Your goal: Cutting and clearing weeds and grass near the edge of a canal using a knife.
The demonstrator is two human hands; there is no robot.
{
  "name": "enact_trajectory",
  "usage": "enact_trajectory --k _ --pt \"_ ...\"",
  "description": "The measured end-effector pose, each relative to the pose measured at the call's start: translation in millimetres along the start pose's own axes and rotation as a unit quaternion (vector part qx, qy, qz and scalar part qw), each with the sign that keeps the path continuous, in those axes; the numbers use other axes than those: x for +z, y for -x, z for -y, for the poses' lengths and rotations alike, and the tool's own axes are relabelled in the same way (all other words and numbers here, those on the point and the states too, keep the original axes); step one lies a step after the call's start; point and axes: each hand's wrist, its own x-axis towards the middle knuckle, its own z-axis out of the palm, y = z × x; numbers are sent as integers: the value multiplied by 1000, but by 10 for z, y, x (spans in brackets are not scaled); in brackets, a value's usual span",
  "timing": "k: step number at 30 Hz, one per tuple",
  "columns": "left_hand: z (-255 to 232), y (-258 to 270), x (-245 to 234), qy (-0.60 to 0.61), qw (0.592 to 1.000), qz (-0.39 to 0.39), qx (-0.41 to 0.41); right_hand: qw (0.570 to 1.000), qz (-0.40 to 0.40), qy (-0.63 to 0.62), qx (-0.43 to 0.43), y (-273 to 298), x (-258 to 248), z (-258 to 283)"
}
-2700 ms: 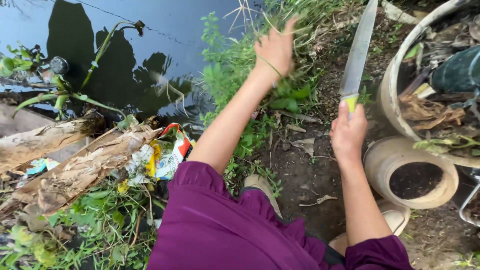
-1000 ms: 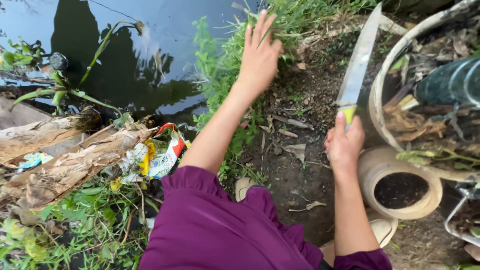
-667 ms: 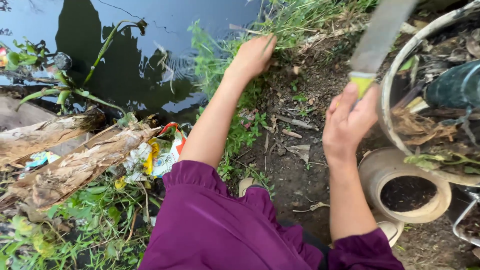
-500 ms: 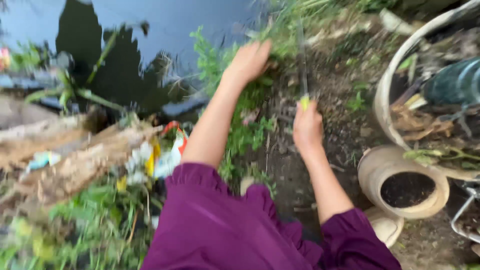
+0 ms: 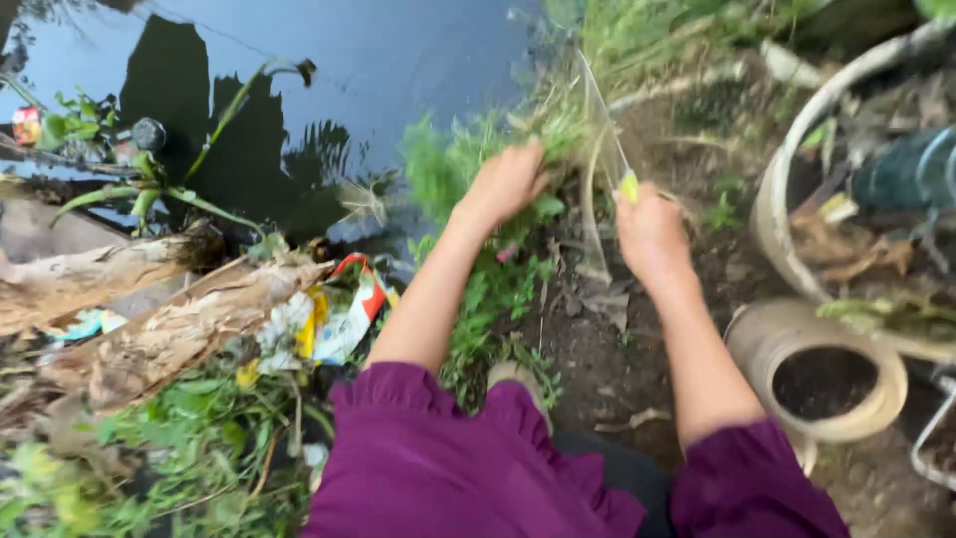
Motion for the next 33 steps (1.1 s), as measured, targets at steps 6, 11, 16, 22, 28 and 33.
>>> enact_trajectory --k 6,11,16,22,28,33 --pt "-125 213 30 46 997 17 -64 998 -42 -27 38 -121 -725 1003" --pt "-242 291 -53 68 996 -28 -56 975 -169 -56 -136 131 45 16" --pt "-151 544 -68 90 992 -21 -88 993 73 71 -64 94 -345 113" --pt "-272 452 -180 130 980 10 -149 997 44 65 28 208 -337 584" --pt "142 577 -77 161 971 -23 -176 911 53 313 -263 278 80 -537" --pt "-103 631 -200 158 975 -21 -154 989 -28 -147 10 41 -602 996"
